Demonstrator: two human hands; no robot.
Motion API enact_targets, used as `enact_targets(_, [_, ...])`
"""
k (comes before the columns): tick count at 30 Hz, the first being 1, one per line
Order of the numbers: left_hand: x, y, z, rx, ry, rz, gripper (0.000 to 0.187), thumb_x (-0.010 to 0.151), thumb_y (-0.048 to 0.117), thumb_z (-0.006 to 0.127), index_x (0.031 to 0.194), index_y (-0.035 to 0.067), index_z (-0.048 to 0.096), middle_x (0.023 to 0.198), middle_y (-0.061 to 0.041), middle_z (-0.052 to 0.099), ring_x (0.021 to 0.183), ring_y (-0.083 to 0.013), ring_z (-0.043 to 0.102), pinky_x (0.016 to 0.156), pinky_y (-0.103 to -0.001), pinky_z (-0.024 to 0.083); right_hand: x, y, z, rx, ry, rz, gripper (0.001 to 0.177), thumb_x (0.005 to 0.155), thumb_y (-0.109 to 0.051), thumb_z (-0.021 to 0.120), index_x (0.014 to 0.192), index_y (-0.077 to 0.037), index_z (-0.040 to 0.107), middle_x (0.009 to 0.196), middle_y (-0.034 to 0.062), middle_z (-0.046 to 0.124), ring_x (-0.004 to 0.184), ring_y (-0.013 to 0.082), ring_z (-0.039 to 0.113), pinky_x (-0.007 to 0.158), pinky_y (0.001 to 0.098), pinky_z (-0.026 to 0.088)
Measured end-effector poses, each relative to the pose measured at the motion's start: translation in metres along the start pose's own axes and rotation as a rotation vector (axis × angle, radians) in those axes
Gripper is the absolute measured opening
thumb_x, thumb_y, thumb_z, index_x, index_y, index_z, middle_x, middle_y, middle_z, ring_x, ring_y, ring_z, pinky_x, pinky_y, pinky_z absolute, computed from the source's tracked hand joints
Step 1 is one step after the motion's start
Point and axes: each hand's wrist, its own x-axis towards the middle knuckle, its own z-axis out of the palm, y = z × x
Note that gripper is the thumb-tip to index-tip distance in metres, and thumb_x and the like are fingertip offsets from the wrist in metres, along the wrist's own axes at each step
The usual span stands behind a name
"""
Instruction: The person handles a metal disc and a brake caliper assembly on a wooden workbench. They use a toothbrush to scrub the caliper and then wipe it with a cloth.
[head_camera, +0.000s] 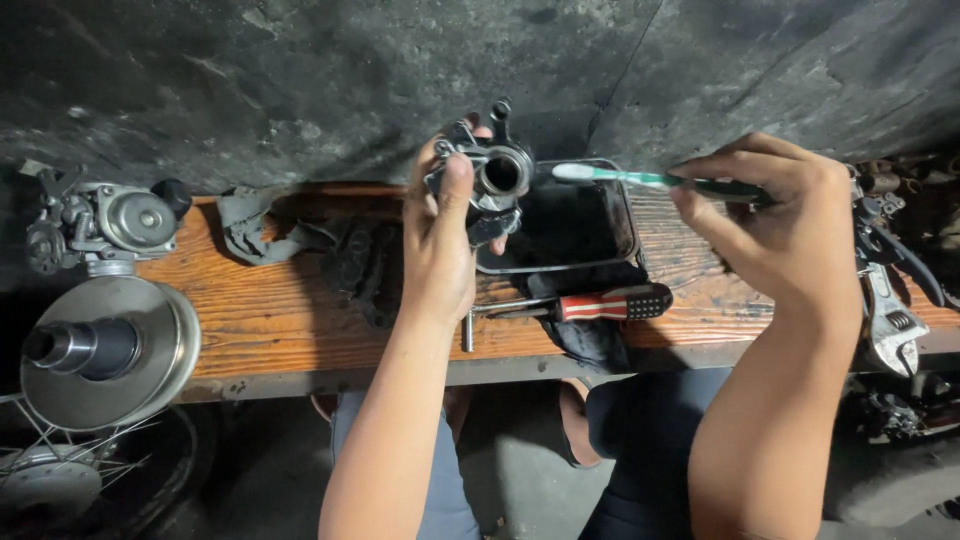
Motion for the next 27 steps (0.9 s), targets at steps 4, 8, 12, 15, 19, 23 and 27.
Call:
enact_targets(4, [0.001,0.003,-0.001,-0.056,0.024,-0.038,0.053,0.099,0.043,0.063,0.141,0.009,0.055,0.120,-0.013,0.066,0.092,-0.0162,0.062,0.061,-0.029,0.048,0.001,0.004,0.006,-0.073,0.026,0.014,0.026,0.088,0.008,0.085,0.113,0.012,0.079,0.093,0.0163,0.066,0.062,0.0180,0.051,0.052,0.0289,0.039])
enact_targets(8, [0.002,-0.006,-0.005,-0.120,-0.037,-0.017,0.053,0.103,0.032,0.062,0.149,0.009,0.047,0.152,-0.013,0.052,0.138,-0.0266,0.053,0.114,-0.043,0.047,0.002,-0.002,0.025,-0.206,-0.033,0.042,0.020,0.083,-0.002,0.083,0.103,-0.001,0.081,0.098,0.0080,0.072,0.066,0.0222,0.060,0.060,0.0331,0.048])
enact_targets(12, [0.003,-0.010,-0.005,-0.087,-0.100,0.014,0.044,0.107,0.027,0.061,0.146,0.010,0.051,0.145,-0.008,0.056,0.132,-0.0223,0.055,0.113,-0.040,0.047,0.004,-0.004,0.036,-0.317,-0.120,0.172,0.017,0.081,-0.017,0.085,0.097,-0.014,0.084,0.101,0.0030,0.069,0.061,0.0241,0.058,0.062,0.0378,0.048])
enact_targets(15, [0.002,-0.011,-0.004,-0.118,-0.067,-0.041,0.047,0.105,0.028,0.058,0.145,0.006,0.049,0.145,-0.012,0.056,0.130,-0.0231,0.056,0.110,-0.038,0.048,0.008,-0.006,0.029,-0.165,-0.154,0.181,0.024,0.080,-0.009,0.082,0.103,-0.004,0.081,0.093,0.0095,0.074,0.060,0.0248,0.060,0.058,0.0354,0.048])
enact_targets(19, [0.001,-0.006,-0.003,-0.120,-0.074,-0.046,0.041,0.107,0.031,0.055,0.141,0.009,0.051,0.137,-0.011,0.059,0.112,-0.0180,0.060,0.083,-0.032,0.052,0.004,-0.001,0.018,-0.045,-0.060,0.140,0.018,0.091,0.001,0.079,0.109,0.005,0.079,0.080,0.0101,0.071,0.050,0.0137,0.044,0.045,0.0279,0.036])
enact_targets(23, [0.002,-0.007,-0.003,-0.103,-0.071,-0.064,0.043,0.104,0.039,0.059,0.136,0.010,0.053,0.126,-0.011,0.062,0.110,-0.0189,0.060,0.087,-0.034,0.051,-0.003,-0.001,0.010,0.266,0.024,0.186,0.016,0.102,0.007,0.072,0.118,0.010,0.071,0.072,0.0046,0.054,0.053,0.0083,0.039,0.047,0.0214,0.027])
enact_targets(27, [0.001,-0.013,-0.005,-0.122,-0.150,-0.051,0.043,0.108,0.031,0.057,0.143,0.009,0.048,0.135,-0.012,0.057,0.119,-0.0206,0.060,0.099,-0.034,0.049,0.004,-0.014,0.019,0.188,0.049,0.011,0.017,0.098,0.010,0.076,0.113,0.015,0.074,0.081,0.0111,0.058,0.061,0.0132,0.040,0.054,0.0251,0.028])
